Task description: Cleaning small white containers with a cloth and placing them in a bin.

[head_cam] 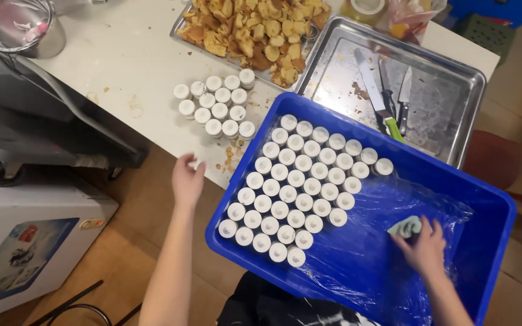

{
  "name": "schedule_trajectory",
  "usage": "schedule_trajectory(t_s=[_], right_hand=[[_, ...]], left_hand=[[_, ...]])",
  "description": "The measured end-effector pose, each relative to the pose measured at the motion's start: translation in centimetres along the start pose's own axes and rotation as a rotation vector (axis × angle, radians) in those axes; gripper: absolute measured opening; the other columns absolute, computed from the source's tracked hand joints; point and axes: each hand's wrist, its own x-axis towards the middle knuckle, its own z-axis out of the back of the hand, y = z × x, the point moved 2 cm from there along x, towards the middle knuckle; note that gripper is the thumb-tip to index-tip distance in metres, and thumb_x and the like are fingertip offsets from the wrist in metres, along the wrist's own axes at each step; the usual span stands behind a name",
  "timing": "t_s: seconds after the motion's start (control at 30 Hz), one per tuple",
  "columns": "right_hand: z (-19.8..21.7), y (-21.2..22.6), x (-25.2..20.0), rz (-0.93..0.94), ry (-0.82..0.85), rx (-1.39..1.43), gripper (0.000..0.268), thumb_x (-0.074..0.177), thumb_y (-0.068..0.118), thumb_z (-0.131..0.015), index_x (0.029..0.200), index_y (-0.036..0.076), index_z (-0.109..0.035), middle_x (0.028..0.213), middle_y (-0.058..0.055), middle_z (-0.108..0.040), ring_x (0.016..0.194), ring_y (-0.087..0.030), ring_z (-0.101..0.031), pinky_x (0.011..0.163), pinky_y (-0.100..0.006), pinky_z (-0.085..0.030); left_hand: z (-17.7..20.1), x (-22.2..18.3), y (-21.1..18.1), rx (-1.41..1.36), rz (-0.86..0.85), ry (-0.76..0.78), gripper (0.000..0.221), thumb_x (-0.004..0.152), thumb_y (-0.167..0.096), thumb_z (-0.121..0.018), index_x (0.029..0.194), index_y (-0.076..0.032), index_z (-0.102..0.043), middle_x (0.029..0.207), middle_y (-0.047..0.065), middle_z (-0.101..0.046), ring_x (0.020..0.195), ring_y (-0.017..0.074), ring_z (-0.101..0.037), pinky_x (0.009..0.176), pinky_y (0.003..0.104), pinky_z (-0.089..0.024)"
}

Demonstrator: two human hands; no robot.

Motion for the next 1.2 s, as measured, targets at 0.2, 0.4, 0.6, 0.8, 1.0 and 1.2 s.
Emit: schedule_trajectory(t_s=[0.2, 0.4, 0.6, 0.8, 1.0, 1.2], right_hand=[[-2.4, -8.3, -5.7, -0.343, 0.192, 0.231, 0.064, 0.083, 0.038, -0.080, 0.135, 0.004, -0.062, 0.118, -0.024, -0.069, 0.108, -0.037, -0.070, 0.094, -0.043, -0.056], [5.8, -9.5, -9.3, -0.293, -0.014, 0.310, 0.036, 0.073, 0.026, -0.089, 0.090, -0.003, -0.075, 0.130, -0.014, -0.065, 0.105, -0.027, -0.067, 0.089, -0.037, -0.054], [8.2, -6.8, -9.9, -0.286, -0.147, 1.033, 0.018, 0.090, 0.013, -0.072, 0.090, -0.004, -0.067, 0.122, -0.013, -0.066, 0.102, -0.024, -0.063, 0.084, -0.033, -0.050], [4.6, -5.4, -9.9, -0.639, -0.031, 1.343, 0.023, 0.109, 0.019, -0.053, 0.103, -0.003, -0.057, 0.085, -0.014, -0.062, 0.080, -0.026, -0.068, 0.065, -0.040, -0.054], [6.0, 1.4, -9.6, -0.759, 0.118, 1.397, 0.030, 0.109, 0.023, -0.040, 0.124, 0.000, -0.052, 0.081, -0.015, -0.063, 0.069, -0.030, -0.066, 0.060, -0.052, -0.054], [12.0, 9.9, -8.9, -0.431, 0.092, 1.419, 0.026, 0.101, 0.008, -0.050, 0.126, 0.002, -0.051, 0.084, -0.017, -0.065, 0.072, -0.027, -0.070, 0.063, -0.045, -0.061]], left_hand=[[-5.4, 9.2, 2.7, 0.394, -0.041, 0.081, 0.075, 0.069, -0.034, -0.089, 0.133, -0.006, -0.060, 0.127, 0.013, -0.065, 0.116, 0.0314, -0.059, 0.097, 0.045, -0.047], [-8.2, 9.4, 3.7, 0.471, -0.009, 0.012, 0.068, 0.071, -0.043, -0.089, 0.129, -0.018, -0.067, 0.133, 0.009, -0.061, 0.126, 0.0333, -0.051, 0.106, 0.056, -0.036], [-7.9, 9.5, 3.5, 0.454, -0.135, -0.056, 0.063, 0.075, -0.041, -0.087, 0.128, -0.015, -0.066, 0.134, 0.007, -0.062, 0.125, 0.0322, -0.050, 0.106, 0.058, -0.030], [-8.1, 9.0, 1.1, 0.422, -0.218, -0.042, 0.068, 0.073, -0.039, -0.089, 0.132, -0.014, -0.064, 0.135, 0.008, -0.062, 0.124, 0.0324, -0.050, 0.102, 0.057, -0.029], [-7.6, 9.3, 3.6, 0.187, -0.143, -0.068, 0.060, 0.077, -0.028, -0.091, 0.126, -0.006, -0.064, 0.122, 0.011, -0.068, 0.113, 0.0265, -0.062, 0.103, 0.048, -0.041], [-1.7, 0.2, -7.2, -0.409, -0.031, -0.149, 0.045, 0.083, -0.003, -0.082, 0.123, 0.001, -0.061, 0.113, 0.007, -0.069, 0.103, 0.0162, -0.065, 0.093, 0.033, -0.054]])
